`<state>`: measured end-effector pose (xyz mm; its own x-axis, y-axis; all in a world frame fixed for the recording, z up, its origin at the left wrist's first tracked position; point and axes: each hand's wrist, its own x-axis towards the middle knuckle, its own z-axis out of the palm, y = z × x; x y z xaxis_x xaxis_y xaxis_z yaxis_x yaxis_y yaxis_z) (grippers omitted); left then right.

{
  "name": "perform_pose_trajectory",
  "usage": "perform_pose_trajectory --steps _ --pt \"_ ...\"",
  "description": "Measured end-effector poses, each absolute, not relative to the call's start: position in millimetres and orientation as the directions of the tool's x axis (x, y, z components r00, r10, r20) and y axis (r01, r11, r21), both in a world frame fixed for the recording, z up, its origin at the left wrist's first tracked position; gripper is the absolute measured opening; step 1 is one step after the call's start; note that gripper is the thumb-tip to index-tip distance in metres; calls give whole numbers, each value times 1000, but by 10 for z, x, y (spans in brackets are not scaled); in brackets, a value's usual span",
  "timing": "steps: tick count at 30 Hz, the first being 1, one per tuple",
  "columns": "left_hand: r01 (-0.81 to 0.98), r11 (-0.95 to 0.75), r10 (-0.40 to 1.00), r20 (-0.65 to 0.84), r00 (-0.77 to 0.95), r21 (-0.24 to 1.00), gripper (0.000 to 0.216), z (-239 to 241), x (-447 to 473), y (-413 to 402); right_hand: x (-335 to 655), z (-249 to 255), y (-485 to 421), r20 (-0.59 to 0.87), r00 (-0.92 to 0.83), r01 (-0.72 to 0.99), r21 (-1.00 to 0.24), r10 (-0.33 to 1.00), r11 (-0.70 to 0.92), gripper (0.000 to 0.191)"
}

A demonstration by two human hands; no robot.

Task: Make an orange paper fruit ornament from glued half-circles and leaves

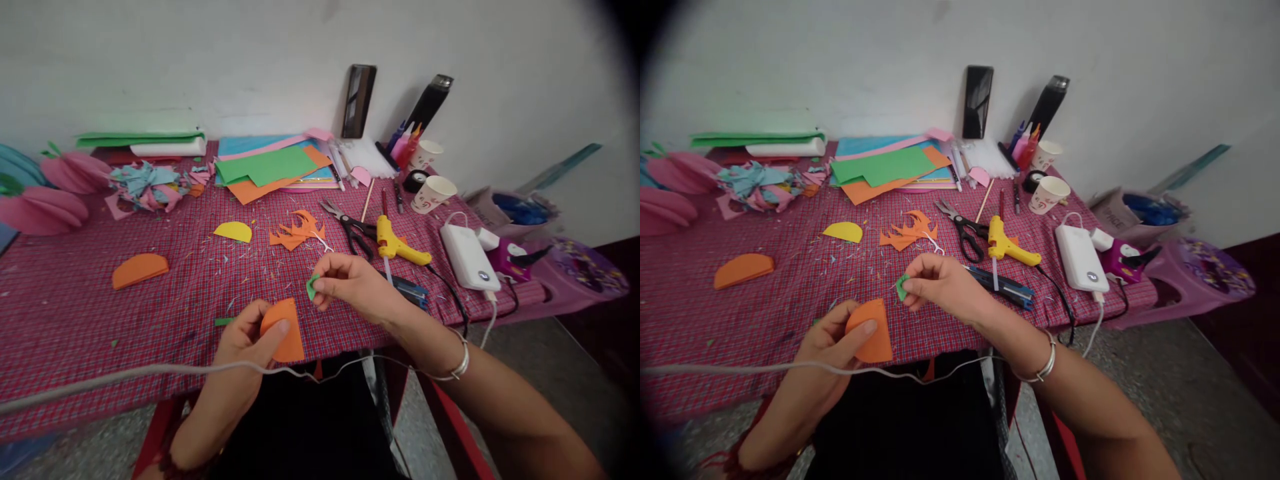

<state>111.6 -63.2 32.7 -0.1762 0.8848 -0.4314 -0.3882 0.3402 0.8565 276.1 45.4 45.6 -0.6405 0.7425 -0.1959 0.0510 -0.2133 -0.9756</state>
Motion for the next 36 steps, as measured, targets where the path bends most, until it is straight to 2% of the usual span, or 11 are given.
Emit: perform_pose_trajectory --steps 2,5,11,24,36 --pt "-349 349 887 -427 -175 870 28 331 1125 -645 2721 494 376 -157 -589 -114 -955 793 -274 20" --pt "-326 356 887 -427 -178 876 26 353 1128 -661 2659 538 293 -67 -538 -183 -964 840 -194 20" --pt "-351 362 875 -445 -191 863 27 411 1137 -651 2602 527 241 27 -513 -154 -986 858 -61 15" --pt "-455 376 868 -479 -132 807 29 397 1153 -641 2580 480 202 26 -515 -94 -995 857 -26 13" --pt "-460 382 865 -485 -128 802 29 407 1151 -648 2568 470 191 27 -520 -100 -995 854 -29 13"
